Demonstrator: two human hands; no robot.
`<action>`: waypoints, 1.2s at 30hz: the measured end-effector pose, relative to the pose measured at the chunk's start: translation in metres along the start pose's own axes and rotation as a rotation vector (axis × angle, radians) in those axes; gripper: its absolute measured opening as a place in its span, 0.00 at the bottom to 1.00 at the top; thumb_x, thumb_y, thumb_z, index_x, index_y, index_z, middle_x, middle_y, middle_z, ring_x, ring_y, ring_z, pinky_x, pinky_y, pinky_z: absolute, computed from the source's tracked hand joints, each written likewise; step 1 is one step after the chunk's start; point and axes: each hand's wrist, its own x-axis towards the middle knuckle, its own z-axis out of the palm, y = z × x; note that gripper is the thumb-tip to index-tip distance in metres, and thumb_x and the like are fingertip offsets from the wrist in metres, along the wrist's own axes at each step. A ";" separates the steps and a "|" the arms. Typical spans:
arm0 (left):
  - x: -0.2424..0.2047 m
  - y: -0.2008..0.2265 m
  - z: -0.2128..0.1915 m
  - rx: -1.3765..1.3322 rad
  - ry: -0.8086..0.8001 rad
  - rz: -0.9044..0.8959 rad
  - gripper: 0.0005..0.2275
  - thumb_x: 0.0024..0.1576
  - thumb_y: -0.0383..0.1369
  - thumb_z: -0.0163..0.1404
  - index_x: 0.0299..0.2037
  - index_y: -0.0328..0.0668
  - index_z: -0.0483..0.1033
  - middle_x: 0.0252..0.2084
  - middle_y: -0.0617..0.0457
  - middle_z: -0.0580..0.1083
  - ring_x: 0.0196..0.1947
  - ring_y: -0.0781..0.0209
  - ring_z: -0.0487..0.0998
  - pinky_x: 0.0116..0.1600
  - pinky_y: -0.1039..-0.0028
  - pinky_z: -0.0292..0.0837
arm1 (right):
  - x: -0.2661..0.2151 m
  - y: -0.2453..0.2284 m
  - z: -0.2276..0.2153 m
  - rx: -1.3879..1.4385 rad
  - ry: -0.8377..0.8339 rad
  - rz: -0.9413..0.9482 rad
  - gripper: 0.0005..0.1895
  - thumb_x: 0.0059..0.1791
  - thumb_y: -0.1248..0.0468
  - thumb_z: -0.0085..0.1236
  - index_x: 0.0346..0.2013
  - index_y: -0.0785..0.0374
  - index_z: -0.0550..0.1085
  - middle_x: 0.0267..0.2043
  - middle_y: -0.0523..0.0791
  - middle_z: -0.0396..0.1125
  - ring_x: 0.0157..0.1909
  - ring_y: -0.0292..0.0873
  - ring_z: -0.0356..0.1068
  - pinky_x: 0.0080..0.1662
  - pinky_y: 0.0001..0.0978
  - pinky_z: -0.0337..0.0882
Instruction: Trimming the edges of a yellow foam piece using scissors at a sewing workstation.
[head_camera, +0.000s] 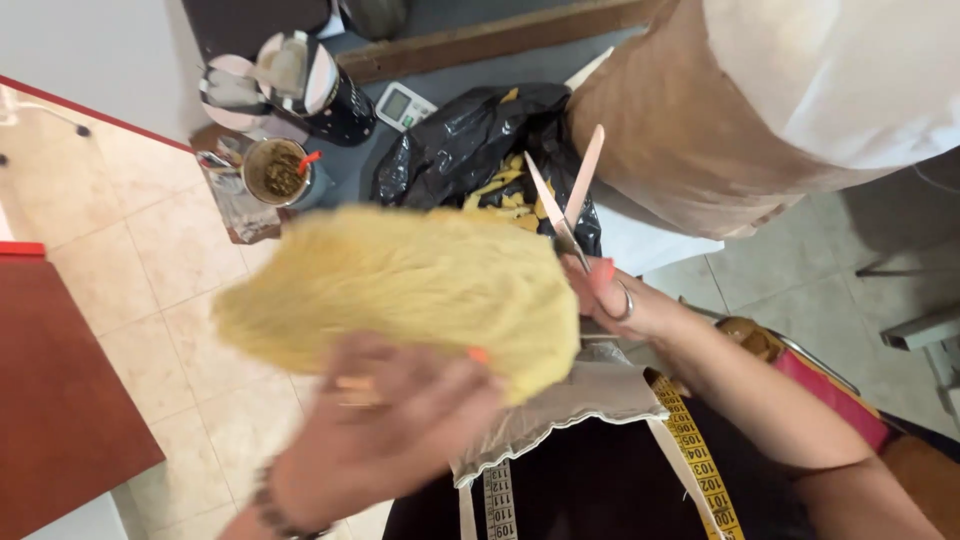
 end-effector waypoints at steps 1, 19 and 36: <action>0.012 0.009 0.012 0.399 0.087 0.412 0.04 0.60 0.31 0.56 0.44 0.50 0.79 0.41 0.62 0.80 0.41 0.70 0.78 0.49 0.77 0.70 | 0.004 0.002 0.006 0.310 0.071 0.013 0.48 0.42 0.27 0.42 0.53 0.69 0.70 0.60 0.54 0.67 0.53 0.49 0.74 0.49 0.36 0.77; -0.022 -0.086 0.115 -1.074 0.839 -0.460 0.17 0.52 0.21 0.45 0.51 0.44 0.58 0.46 0.51 0.66 0.46 0.58 0.71 0.60 0.60 0.74 | 0.028 0.039 0.040 0.349 0.258 -0.045 0.19 0.45 0.60 0.67 0.46 0.59 0.70 0.43 0.43 0.71 0.45 0.40 0.72 0.46 0.33 0.76; -0.011 -0.179 0.004 -0.419 0.348 -0.422 0.11 0.63 0.37 0.50 0.43 0.34 0.74 0.22 0.48 0.73 0.18 0.63 0.71 0.22 0.70 0.73 | -0.011 0.047 0.008 -0.612 0.025 0.331 0.38 0.42 0.32 0.61 0.48 0.61 0.68 0.39 0.54 0.70 0.41 0.62 0.74 0.44 0.54 0.74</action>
